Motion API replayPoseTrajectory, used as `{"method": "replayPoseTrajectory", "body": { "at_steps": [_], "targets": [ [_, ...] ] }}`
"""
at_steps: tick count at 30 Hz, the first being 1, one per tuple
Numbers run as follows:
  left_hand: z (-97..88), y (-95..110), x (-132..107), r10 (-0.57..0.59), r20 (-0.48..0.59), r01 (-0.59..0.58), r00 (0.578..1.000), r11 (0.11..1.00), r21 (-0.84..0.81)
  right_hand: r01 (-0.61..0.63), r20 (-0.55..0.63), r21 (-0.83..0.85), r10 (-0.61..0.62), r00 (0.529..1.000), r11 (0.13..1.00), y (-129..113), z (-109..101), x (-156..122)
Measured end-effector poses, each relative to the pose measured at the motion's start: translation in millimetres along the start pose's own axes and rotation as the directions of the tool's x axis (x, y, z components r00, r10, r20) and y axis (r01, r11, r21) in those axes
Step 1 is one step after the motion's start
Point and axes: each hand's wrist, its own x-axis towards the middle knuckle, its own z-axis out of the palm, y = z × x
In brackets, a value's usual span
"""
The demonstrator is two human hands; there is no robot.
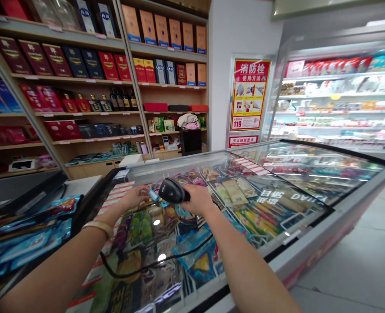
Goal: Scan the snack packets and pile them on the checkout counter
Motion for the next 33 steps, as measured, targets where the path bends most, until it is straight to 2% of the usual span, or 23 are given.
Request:
{"method": "replayPoseTrajectory", "body": {
  "at_steps": [4, 7, 12, 16, 19, 23, 27, 33],
  "targets": [
    [-3.7, -2, -19, 0.024, -0.043, -0.026, 0.999, 0.999, -0.038, 0.02, 0.0, 0.014, -0.02, 1.0, 1.0, -2, 0, -1],
    [-10.8, -3, -36, 0.028, -0.153, -0.048, 0.988, 0.991, -0.128, 0.049, -0.009, 0.045, -0.049, 0.999, 0.998, -5, 1, -1],
    [-26.1, -3, -65, -0.079, -0.346, -0.075, 0.935, 0.91, -0.408, 0.157, -0.056, 0.099, -0.152, 0.987, 0.983, -16, 2, -1],
    [-31.4, 0, -87, -0.182, -0.443, -0.109, 0.878, 0.825, -0.555, 0.257, -0.093, 0.149, -0.245, 0.965, 0.955, -28, 3, -4],
    [-26.8, 5, -99, -0.267, -0.448, -0.091, 0.853, 0.769, -0.632, 0.302, -0.104, 0.184, -0.287, 0.952, 0.936, -37, 2, -6],
    [-16.6, 12, -106, -0.345, -0.402, -0.054, 0.848, 0.698, -0.714, 0.304, -0.087, 0.226, -0.292, 0.952, 0.925, -46, 2, -8],
    [-11.7, 16, -107, -0.338, -0.384, -0.066, 0.859, 0.671, -0.738, 0.293, -0.062, 0.237, -0.287, 0.956, 0.926, -49, 4, -7],
    [-10.8, 17, -108, -0.326, -0.39, -0.075, 0.861, 0.677, -0.732, 0.259, 0.004, 0.182, -0.264, 0.964, 0.949, -48, 6, -7]
  ]
}}
